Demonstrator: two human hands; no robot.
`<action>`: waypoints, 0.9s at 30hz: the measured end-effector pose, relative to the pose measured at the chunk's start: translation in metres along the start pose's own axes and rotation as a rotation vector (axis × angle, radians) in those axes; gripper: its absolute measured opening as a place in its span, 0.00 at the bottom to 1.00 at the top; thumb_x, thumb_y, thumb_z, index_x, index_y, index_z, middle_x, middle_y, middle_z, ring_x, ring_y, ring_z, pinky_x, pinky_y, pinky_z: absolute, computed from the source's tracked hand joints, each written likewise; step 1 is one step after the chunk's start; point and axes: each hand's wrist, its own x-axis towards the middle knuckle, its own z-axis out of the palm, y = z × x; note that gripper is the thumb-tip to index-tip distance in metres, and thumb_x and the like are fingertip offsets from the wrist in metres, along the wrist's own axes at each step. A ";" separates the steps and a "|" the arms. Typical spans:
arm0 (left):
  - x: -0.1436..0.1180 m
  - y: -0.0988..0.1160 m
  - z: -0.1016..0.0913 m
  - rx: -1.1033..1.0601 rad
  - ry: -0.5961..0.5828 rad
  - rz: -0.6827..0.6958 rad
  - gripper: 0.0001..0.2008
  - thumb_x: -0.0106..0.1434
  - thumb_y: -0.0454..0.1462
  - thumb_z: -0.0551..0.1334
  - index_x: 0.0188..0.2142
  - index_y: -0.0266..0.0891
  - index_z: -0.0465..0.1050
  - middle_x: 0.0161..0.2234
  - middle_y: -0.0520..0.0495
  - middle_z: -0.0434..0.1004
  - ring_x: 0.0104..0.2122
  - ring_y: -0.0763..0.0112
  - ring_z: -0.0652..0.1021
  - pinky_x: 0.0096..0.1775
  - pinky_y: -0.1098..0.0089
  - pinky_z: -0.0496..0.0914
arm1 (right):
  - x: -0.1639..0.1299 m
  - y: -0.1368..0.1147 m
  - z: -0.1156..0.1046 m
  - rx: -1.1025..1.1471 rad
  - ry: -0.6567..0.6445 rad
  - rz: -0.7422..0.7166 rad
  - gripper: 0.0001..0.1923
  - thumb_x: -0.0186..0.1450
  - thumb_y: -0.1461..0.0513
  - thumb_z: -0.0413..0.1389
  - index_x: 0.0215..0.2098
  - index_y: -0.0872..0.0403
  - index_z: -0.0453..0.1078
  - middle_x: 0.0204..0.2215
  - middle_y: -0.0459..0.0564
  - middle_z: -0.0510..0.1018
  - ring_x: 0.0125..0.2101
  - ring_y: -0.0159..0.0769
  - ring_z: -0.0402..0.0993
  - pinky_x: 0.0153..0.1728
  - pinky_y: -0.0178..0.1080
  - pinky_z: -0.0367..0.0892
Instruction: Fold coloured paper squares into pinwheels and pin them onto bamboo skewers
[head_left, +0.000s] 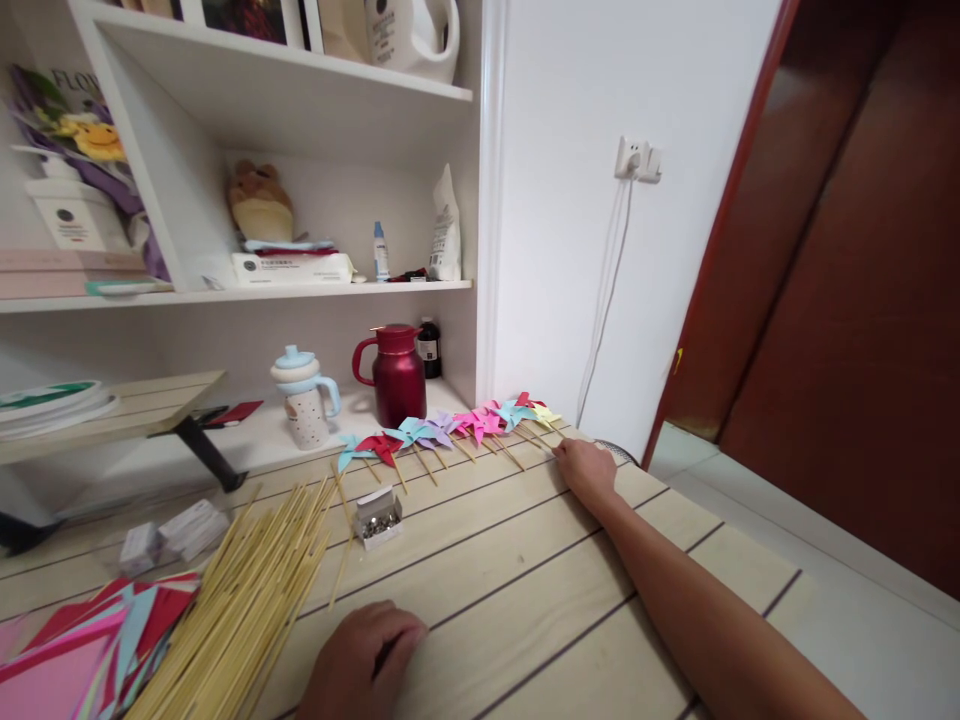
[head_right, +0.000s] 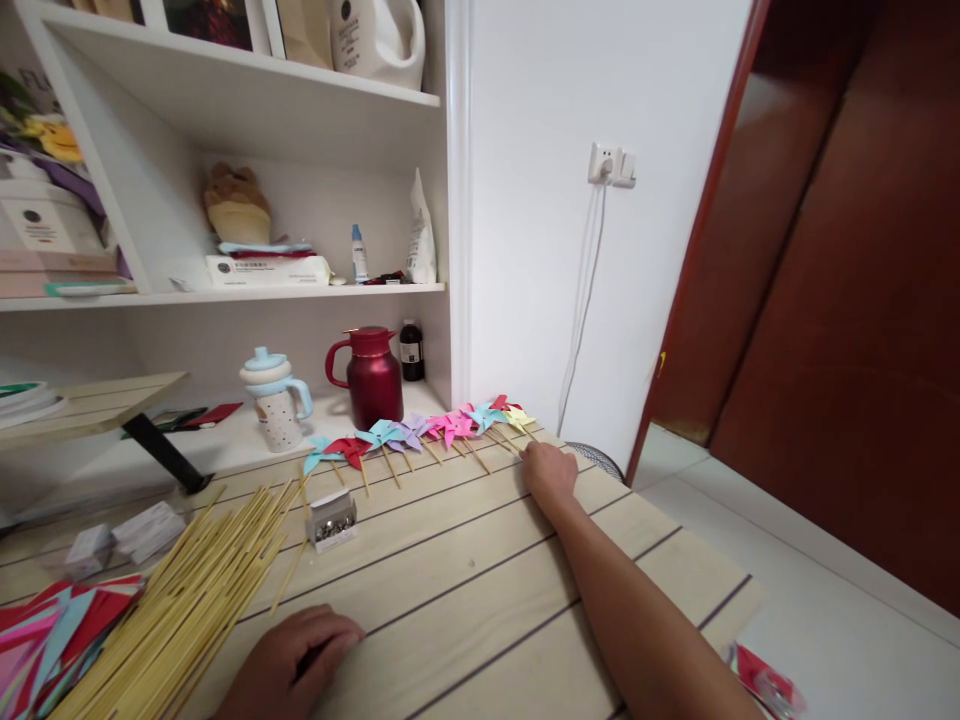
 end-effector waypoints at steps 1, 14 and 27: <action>0.000 0.000 0.000 0.002 -0.006 0.000 0.16 0.65 0.43 0.54 0.31 0.43 0.79 0.32 0.45 0.81 0.35 0.62 0.78 0.41 0.66 0.70 | 0.000 0.000 0.001 0.009 0.002 0.000 0.16 0.69 0.57 0.55 0.53 0.55 0.67 0.51 0.54 0.73 0.46 0.41 0.74 0.45 0.48 0.72; -0.001 0.001 0.000 0.004 -0.020 -0.008 0.15 0.66 0.43 0.54 0.32 0.42 0.79 0.33 0.45 0.80 0.37 0.62 0.78 0.42 0.66 0.70 | -0.004 0.005 0.008 0.207 0.111 0.069 0.15 0.69 0.57 0.54 0.52 0.54 0.68 0.51 0.53 0.73 0.45 0.39 0.74 0.45 0.47 0.72; -0.007 0.003 0.005 0.123 0.111 0.108 0.10 0.65 0.36 0.59 0.32 0.41 0.80 0.32 0.50 0.83 0.34 0.69 0.79 0.37 0.72 0.69 | -0.030 0.012 0.002 0.444 0.414 -0.073 0.25 0.71 0.50 0.39 0.51 0.55 0.71 0.43 0.59 0.79 0.40 0.50 0.76 0.34 0.44 0.69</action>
